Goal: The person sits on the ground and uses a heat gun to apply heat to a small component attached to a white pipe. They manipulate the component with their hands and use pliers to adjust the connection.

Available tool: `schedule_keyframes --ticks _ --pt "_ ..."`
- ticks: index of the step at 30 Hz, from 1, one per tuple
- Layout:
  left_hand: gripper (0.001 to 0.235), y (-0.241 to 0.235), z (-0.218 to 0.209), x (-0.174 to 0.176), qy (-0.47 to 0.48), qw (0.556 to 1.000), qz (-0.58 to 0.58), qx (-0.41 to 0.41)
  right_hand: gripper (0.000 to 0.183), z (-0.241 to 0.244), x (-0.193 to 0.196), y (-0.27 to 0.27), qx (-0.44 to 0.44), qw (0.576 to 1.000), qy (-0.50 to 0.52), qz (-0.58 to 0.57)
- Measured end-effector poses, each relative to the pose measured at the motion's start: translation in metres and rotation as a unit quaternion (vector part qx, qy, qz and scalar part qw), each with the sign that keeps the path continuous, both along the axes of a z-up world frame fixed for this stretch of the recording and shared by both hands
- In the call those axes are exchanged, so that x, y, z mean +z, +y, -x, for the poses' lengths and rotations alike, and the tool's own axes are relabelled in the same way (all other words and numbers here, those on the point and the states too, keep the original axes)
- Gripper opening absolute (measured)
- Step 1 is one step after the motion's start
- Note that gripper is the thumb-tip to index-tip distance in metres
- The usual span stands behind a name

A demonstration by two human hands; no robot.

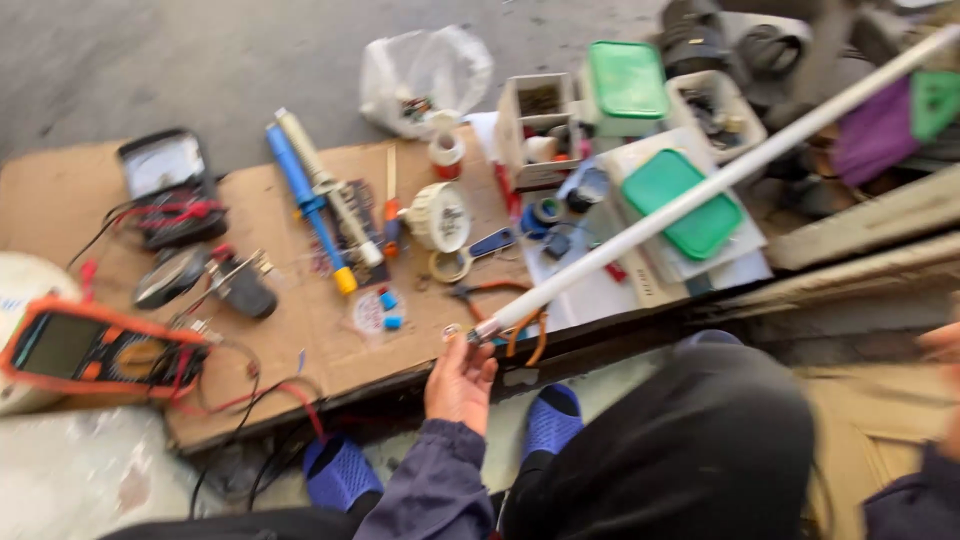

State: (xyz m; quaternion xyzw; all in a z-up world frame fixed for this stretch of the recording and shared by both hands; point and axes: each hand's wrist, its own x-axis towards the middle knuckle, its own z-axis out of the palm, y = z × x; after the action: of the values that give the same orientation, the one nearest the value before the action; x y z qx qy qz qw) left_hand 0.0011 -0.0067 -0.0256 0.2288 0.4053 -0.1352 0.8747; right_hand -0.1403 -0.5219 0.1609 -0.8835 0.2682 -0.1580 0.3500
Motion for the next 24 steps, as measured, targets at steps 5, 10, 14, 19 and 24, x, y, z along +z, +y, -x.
schedule_keyframes --ticks 5,10,14,19,24 --pt "0.020 0.000 -0.001 0.019 -0.014 0.999 -0.028 -0.037 0.043 0.042 0.026 0.184 -0.125 0.959 -0.093 -0.237" --pt "0.025 0.007 0.001 0.038 0.042 0.995 -0.069 -0.063 0.059 0.059 -0.069 0.192 -0.225 0.889 0.168 -0.361" --pt "0.023 0.004 -0.002 0.036 0.053 0.993 -0.087 -0.067 0.061 0.045 -0.118 0.201 -0.260 0.833 0.142 -0.468" --pt "0.036 0.010 -0.004 0.022 0.090 0.984 -0.117 -0.103 0.065 0.021 -0.160 0.191 -0.243 0.823 0.206 -0.470" --pt "0.050 0.025 -0.003 0.039 0.161 0.966 -0.146 -0.142 0.064 0.004 -0.169 0.179 -0.277 0.768 0.218 -0.535"
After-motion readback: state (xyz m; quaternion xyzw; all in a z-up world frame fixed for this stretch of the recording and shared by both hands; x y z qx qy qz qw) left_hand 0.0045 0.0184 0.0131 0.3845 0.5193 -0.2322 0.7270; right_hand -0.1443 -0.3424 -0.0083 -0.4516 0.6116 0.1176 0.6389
